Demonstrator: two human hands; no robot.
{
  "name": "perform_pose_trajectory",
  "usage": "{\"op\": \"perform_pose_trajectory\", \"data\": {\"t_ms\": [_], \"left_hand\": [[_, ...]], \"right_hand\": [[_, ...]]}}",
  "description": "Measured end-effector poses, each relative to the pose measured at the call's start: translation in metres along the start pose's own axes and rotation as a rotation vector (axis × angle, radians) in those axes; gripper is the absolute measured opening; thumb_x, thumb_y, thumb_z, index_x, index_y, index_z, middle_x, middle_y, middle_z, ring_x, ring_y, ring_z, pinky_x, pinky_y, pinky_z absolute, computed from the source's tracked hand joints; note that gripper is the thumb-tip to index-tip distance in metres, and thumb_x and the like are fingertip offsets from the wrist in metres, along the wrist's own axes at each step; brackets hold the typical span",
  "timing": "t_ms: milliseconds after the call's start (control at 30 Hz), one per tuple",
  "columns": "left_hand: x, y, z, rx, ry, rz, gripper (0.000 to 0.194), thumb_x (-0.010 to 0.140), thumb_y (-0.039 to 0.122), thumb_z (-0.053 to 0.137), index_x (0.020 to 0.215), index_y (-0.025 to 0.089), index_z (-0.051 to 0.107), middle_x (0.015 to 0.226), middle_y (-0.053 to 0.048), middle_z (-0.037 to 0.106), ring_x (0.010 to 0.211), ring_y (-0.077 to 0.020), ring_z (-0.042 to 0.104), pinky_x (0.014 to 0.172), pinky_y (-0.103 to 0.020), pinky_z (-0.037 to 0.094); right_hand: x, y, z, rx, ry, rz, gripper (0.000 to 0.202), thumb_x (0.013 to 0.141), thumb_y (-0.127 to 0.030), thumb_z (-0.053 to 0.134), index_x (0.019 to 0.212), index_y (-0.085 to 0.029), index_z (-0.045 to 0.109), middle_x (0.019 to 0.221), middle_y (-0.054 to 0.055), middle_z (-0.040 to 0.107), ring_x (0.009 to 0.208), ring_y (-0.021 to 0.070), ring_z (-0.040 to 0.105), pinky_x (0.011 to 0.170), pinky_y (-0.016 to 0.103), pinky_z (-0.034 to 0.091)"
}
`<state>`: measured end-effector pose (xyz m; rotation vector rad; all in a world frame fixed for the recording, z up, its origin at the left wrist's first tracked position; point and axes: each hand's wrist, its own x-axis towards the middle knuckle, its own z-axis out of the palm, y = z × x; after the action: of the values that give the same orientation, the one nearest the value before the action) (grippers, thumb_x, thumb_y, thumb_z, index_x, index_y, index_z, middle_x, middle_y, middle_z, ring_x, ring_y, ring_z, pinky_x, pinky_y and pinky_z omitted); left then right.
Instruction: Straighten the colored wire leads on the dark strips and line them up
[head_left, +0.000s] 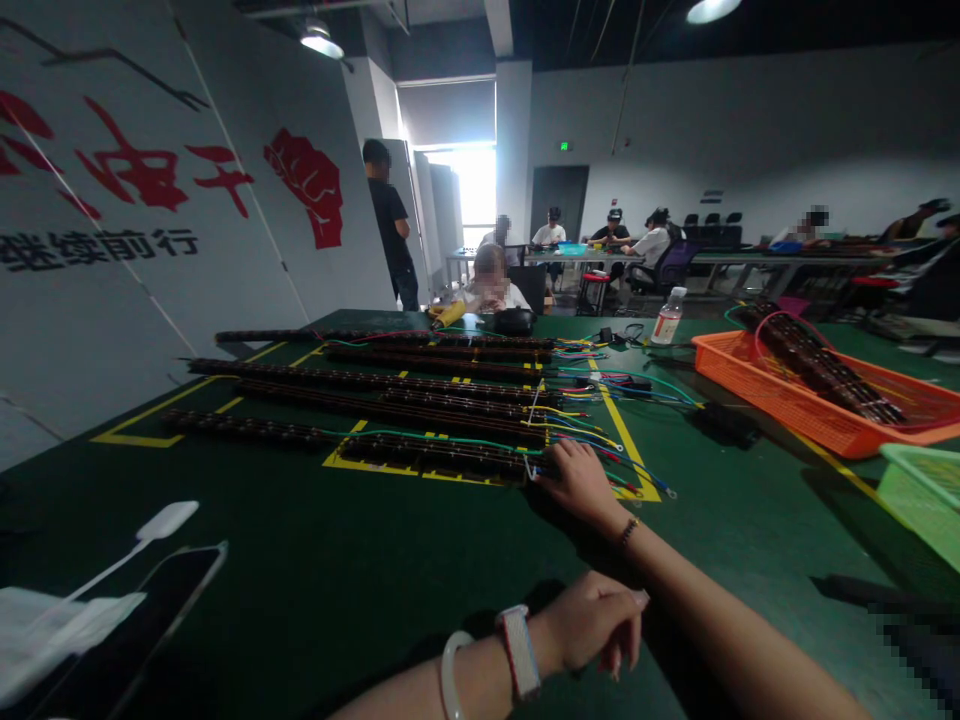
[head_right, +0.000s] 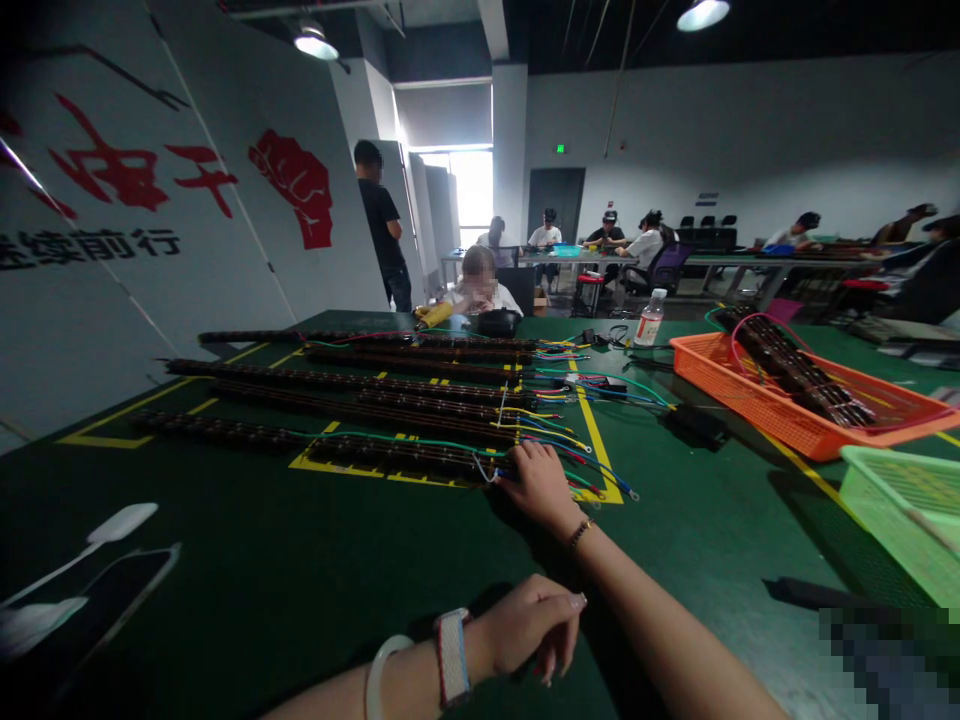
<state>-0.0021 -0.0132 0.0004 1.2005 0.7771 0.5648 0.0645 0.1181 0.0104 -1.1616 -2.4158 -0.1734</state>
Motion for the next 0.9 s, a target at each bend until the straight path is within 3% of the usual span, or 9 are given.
{"op": "perform_pose_trajectory", "data": {"t_ms": [233,300,433,533,633,733,800,900], "left_hand": [[0.000,0.001,0.000,-0.078,0.007,0.008,0.044,0.076,0.052,0.042,0.052,0.017,0.049,0.046,0.000,0.049,0.034,-0.0090,0.042,0.037,-0.022,0.028],[-0.002,0.003,-0.001,-0.109,0.055,0.046,0.045,0.077,0.053,0.041,0.055,0.016,0.051,0.047,-0.001,0.050,0.037,-0.0099,0.045,0.039,-0.022,0.030],[-0.010,0.014,-0.009,-0.098,0.414,0.275,0.049,0.083,0.054,0.036,0.054,0.017,0.049,0.049,-0.001,0.047,0.043,-0.0100,0.044,0.045,-0.024,0.033],[-0.022,0.029,-0.026,-0.062,0.678,0.462,0.051,0.088,0.053,0.030,0.052,0.019,0.045,0.049,0.001,0.042,0.045,-0.0094,0.039,0.048,-0.024,0.032],[-0.040,0.047,-0.061,-0.066,0.904,0.640,0.046,0.089,0.049,0.030,0.058,0.019,0.045,0.054,0.001,0.042,0.047,-0.0095,0.037,0.048,-0.023,0.032],[-0.059,0.057,-0.119,-0.016,1.244,0.693,0.027,0.089,0.041,0.035,0.082,0.021,0.051,0.080,-0.001,0.055,0.073,-0.0127,0.053,0.068,-0.024,0.044],[-0.069,0.055,-0.164,0.001,1.537,0.582,0.021,0.087,0.035,0.038,0.095,0.021,0.050,0.105,-0.005,0.057,0.096,-0.0154,0.055,0.081,-0.027,0.045],[-0.077,0.045,-0.221,-0.033,1.748,0.472,0.029,0.084,0.022,0.043,0.112,0.019,0.042,0.125,-0.010,0.047,0.117,-0.0177,0.045,0.100,-0.032,0.036]], "right_hand": [[0.012,0.017,0.023,0.049,0.031,0.081,0.034,0.082,-0.041,0.063,0.107,-0.018,0.058,0.102,0.008,0.062,0.094,0.0240,0.053,0.081,0.033,0.036],[0.011,0.019,0.027,0.063,0.042,0.092,0.037,0.083,-0.041,0.063,0.110,-0.018,0.057,0.105,0.008,0.062,0.095,0.0236,0.053,0.081,0.033,0.037],[0.008,0.021,0.031,0.081,0.059,0.079,0.040,0.083,-0.042,0.062,0.113,-0.017,0.054,0.108,0.009,0.061,0.096,0.0232,0.054,0.083,0.032,0.038],[0.008,0.023,0.032,0.086,0.058,0.073,0.038,0.083,-0.041,0.062,0.111,-0.017,0.054,0.107,0.009,0.061,0.096,0.0230,0.054,0.082,0.032,0.038],[0.008,0.024,0.032,0.097,0.057,0.070,0.037,0.083,-0.041,0.062,0.110,-0.017,0.054,0.107,0.009,0.061,0.096,0.0233,0.054,0.082,0.032,0.038],[0.009,0.023,0.029,0.112,0.044,0.080,0.036,0.083,-0.041,0.062,0.108,-0.017,0.055,0.105,0.009,0.061,0.095,0.0236,0.054,0.081,0.032,0.038],[0.009,0.023,0.028,0.122,0.032,0.087,0.034,0.083,-0.041,0.062,0.107,-0.017,0.055,0.103,0.009,0.061,0.093,0.0235,0.054,0.080,0.032,0.038],[0.009,0.023,0.028,0.127,0.029,0.083,0.033,0.083,-0.040,0.062,0.106,-0.017,0.055,0.102,0.009,0.061,0.093,0.0237,0.054,0.079,0.032,0.038]]}}
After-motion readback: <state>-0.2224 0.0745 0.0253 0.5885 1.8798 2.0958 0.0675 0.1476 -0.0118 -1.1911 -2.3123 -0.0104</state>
